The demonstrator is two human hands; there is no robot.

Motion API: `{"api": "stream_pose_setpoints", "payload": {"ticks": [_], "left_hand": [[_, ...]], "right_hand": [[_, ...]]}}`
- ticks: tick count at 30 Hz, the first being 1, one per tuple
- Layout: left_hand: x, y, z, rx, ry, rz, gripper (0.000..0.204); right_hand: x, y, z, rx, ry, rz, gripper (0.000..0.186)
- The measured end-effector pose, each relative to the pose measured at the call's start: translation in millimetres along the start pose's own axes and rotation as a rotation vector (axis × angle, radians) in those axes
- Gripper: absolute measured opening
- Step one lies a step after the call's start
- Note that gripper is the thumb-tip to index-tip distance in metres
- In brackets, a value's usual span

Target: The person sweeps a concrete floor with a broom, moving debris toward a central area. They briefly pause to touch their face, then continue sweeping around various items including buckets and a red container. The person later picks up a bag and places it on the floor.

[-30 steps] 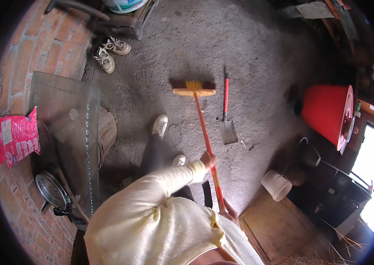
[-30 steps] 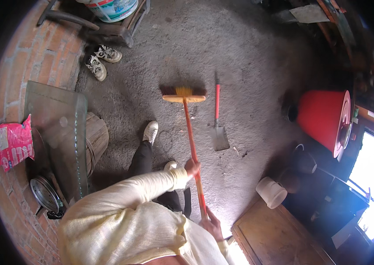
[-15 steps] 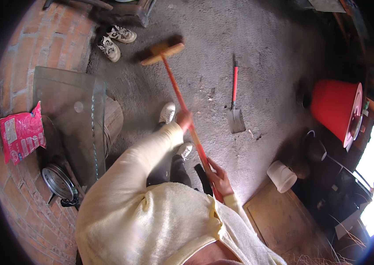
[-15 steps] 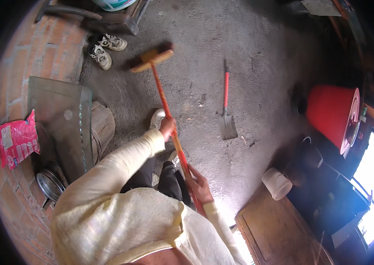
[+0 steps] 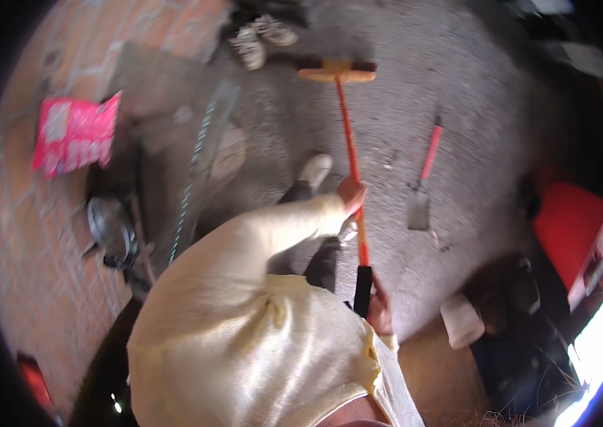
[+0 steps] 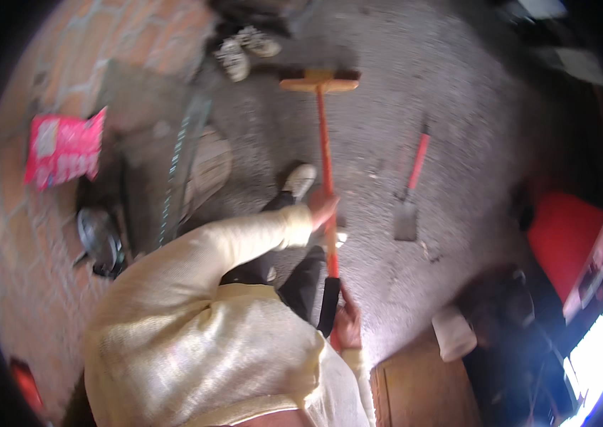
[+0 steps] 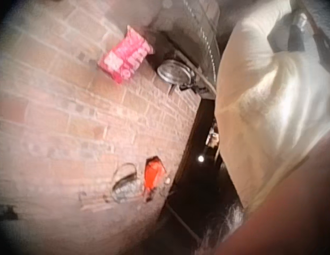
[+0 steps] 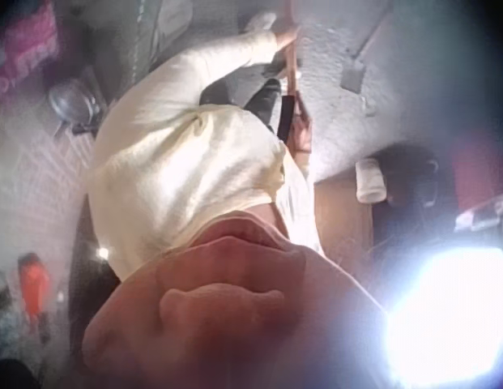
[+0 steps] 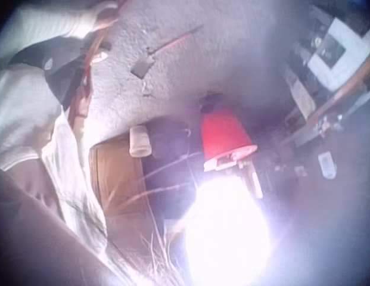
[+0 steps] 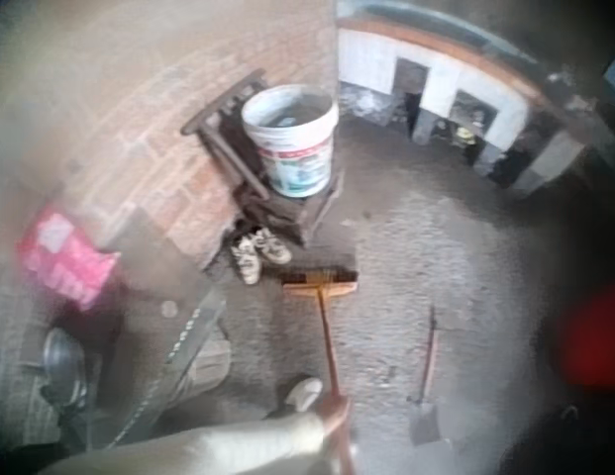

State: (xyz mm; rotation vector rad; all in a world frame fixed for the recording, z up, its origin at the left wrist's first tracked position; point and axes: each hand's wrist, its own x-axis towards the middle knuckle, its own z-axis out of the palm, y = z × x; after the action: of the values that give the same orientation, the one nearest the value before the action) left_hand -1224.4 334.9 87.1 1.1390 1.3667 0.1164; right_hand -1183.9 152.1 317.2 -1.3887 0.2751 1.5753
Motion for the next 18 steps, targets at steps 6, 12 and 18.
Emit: {"api": "stream_pose_setpoints", "payload": {"ticks": [6, 12, 18], "left_hand": [[79, -51, -9, -0.038, 0.061, -0.176, 0.035], [-94, -150, 149, 0.216, -0.276, -0.053, 0.033], [-248, -123, 231, 0.048, -0.414, -0.384, 0.035]], "right_hand": [[77, -6, -6, -0.199, -0.103, 0.100, 0.061], [-71, 57, -136, -0.169, 0.066, 0.194, 0.060], [-191, 71, -218, -0.300, 0.158, 0.155, 0.060]]}}
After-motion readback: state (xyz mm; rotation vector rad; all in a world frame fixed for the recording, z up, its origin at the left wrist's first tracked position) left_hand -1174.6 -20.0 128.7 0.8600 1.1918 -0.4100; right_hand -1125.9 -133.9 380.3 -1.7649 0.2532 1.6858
